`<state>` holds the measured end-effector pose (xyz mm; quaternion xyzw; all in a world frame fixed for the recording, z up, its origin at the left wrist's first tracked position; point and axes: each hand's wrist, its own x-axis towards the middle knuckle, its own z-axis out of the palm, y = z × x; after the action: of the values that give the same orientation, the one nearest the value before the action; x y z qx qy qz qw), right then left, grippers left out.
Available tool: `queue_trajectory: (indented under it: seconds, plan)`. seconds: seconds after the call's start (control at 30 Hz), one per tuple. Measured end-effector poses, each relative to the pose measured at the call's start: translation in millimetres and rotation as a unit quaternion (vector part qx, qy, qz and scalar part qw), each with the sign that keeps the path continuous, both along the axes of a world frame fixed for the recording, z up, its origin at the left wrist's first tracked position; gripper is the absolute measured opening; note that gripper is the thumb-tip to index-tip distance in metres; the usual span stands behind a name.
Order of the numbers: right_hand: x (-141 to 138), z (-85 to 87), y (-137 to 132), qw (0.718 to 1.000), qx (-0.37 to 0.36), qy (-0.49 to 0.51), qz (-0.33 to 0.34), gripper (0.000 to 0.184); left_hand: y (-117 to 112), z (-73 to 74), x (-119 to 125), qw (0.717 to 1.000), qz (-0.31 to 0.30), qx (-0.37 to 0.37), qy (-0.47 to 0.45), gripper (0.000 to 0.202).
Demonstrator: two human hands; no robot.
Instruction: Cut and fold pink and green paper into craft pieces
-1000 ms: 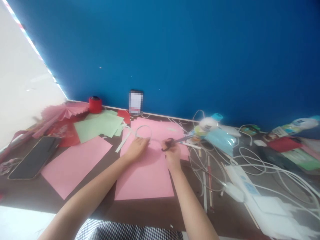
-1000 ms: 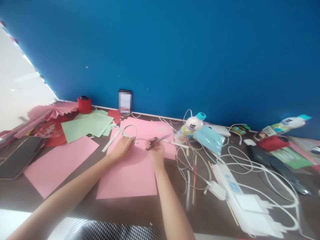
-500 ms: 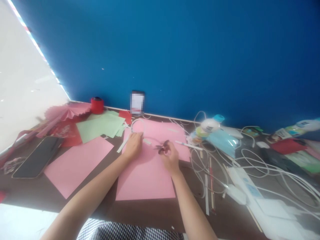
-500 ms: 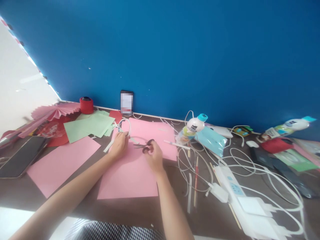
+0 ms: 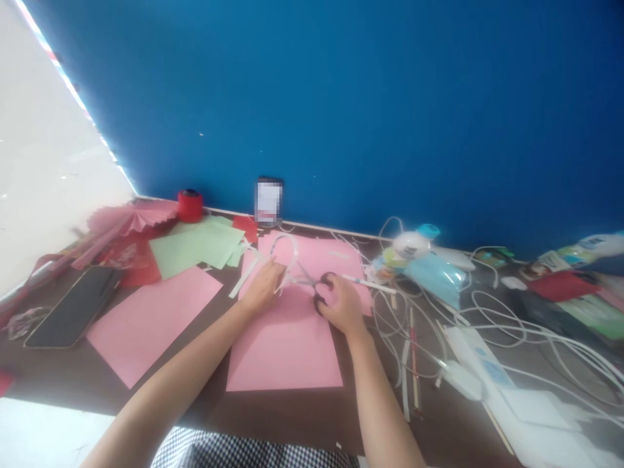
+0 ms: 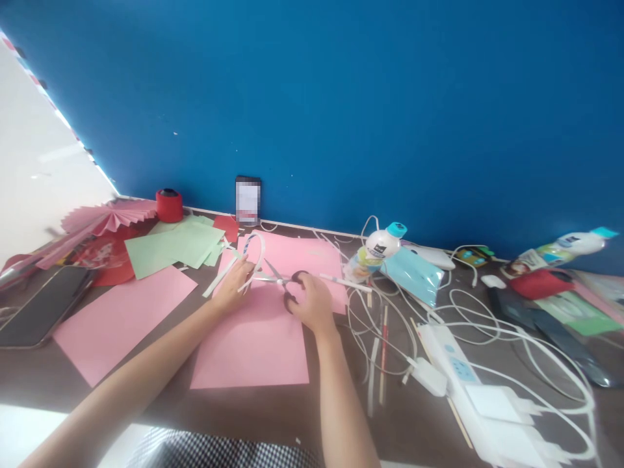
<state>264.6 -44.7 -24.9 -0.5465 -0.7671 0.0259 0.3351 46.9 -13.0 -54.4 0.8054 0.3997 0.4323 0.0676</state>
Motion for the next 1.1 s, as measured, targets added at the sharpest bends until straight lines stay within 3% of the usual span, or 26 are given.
queue_trajectory:
  seconds: [0.17, 0.4, 0.7, 0.87, 1.1]
  plan:
    - [3, -1.4, 2, 1.000, 0.023, -0.009, -0.015, 0.036, -1, -2.1, -1, 0.999, 0.007, -0.047, -0.026, 0.027]
    - [7, 2.2, 4, 0.996, 0.060, -0.029, -0.064, 0.028, -5, 4.9, 0, 0.998, 0.019, -0.018, -0.058, 0.025]
    - [9, -8.1, 7, 0.977, 0.139, 0.079, -0.144, 0.029, -8, 11.5, -1, 0.996, 0.016, -0.024, -0.079, 0.025]
    - [6, -5.6, 5, 0.990, 0.121, -0.014, -0.071, 0.026, -9, 12.5, 0, 0.998, -0.006, -0.003, -0.064, 0.025]
    - [-5, -4.0, 0, 0.993, 0.110, -0.043, -0.018, 0.026, -8, 8.0, 0, 0.997, -0.051, -0.025, -0.054, 0.025]
